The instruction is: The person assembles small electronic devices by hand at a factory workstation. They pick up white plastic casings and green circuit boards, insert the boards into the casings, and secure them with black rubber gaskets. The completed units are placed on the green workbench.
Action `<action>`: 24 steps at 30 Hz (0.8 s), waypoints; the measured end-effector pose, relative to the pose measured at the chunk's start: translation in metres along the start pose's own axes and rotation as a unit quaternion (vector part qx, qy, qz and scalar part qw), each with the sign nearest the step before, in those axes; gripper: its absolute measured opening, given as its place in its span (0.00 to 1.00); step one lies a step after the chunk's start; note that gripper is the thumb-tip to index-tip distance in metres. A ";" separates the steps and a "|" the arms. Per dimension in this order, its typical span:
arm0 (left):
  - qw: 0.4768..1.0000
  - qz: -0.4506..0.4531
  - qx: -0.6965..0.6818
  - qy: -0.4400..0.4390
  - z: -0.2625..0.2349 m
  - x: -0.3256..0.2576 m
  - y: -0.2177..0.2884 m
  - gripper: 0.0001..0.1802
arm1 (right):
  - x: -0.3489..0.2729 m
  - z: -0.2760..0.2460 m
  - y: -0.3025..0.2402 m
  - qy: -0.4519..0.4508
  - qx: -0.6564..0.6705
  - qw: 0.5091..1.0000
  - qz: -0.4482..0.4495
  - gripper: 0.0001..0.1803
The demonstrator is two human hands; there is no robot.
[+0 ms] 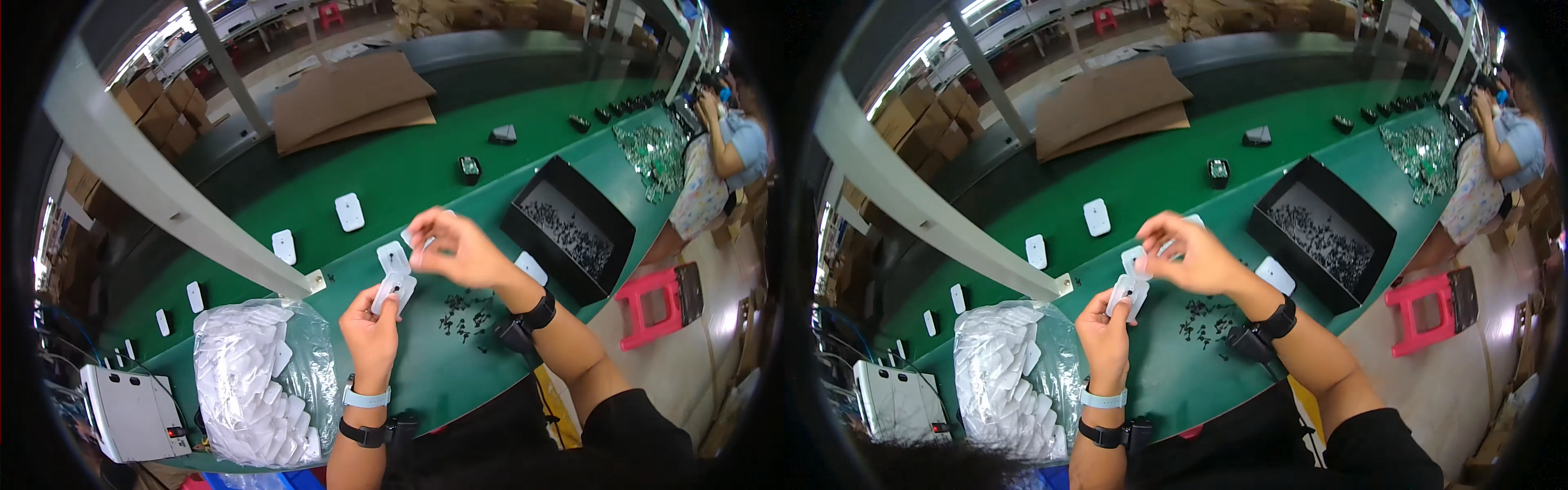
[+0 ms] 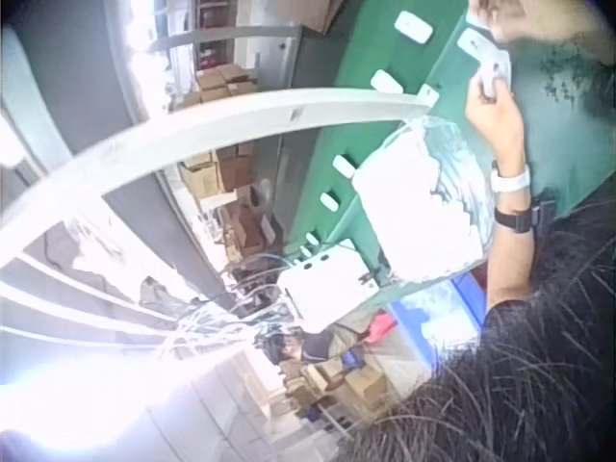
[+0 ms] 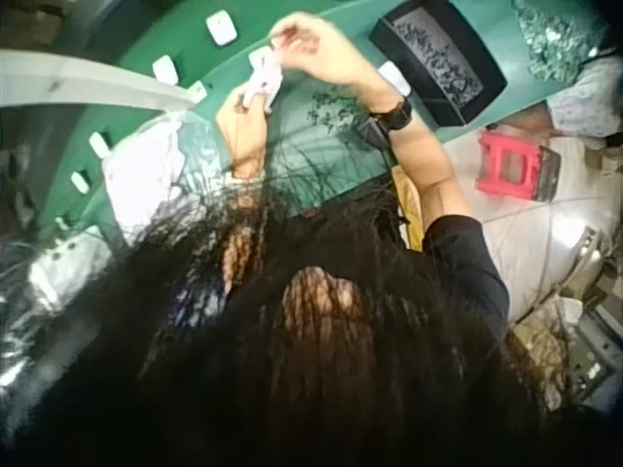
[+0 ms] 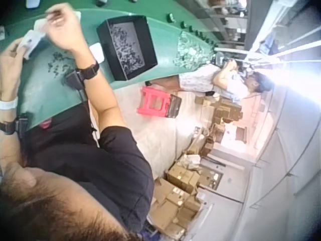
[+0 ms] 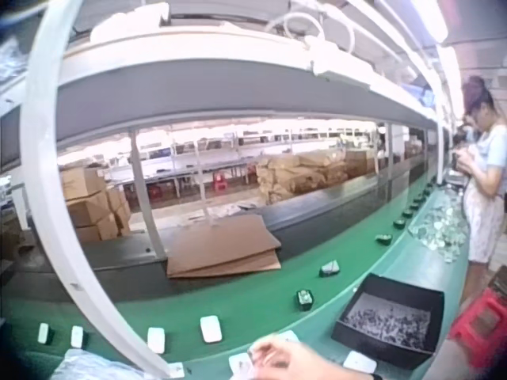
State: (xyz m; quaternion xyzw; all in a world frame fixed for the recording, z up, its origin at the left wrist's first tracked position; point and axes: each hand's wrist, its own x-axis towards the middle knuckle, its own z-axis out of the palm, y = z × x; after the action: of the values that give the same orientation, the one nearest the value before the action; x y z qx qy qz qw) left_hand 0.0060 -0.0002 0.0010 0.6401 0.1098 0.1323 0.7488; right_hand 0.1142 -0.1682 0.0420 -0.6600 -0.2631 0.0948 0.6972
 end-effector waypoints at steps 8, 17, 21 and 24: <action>0.977 -0.029 -0.213 0.014 -0.006 0.009 0.008 0.10 | 0.105 -0.061 0.029 0.149 -0.716 0.667 0.141 0.22; 0.960 -0.073 -0.272 -0.008 -0.018 0.013 0.009 0.14 | 0.098 -0.032 -0.004 0.052 -0.425 0.903 -0.007 0.20; 0.952 -0.065 -0.298 -0.016 -0.015 0.008 0.016 0.16 | 0.035 0.005 -0.044 -0.051 -0.054 0.997 0.027 0.17; 0.939 -0.085 -0.334 -0.016 -0.015 0.012 0.012 0.20 | 0.009 0.006 -0.032 -0.046 0.091 0.995 0.001 0.15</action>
State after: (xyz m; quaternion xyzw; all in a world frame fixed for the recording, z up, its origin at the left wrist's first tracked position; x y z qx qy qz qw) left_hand 0.0118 0.0195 0.0106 0.3432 0.1015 0.0872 0.9297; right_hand 0.1123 -0.1622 0.0748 -0.5890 -0.2841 0.1496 0.7416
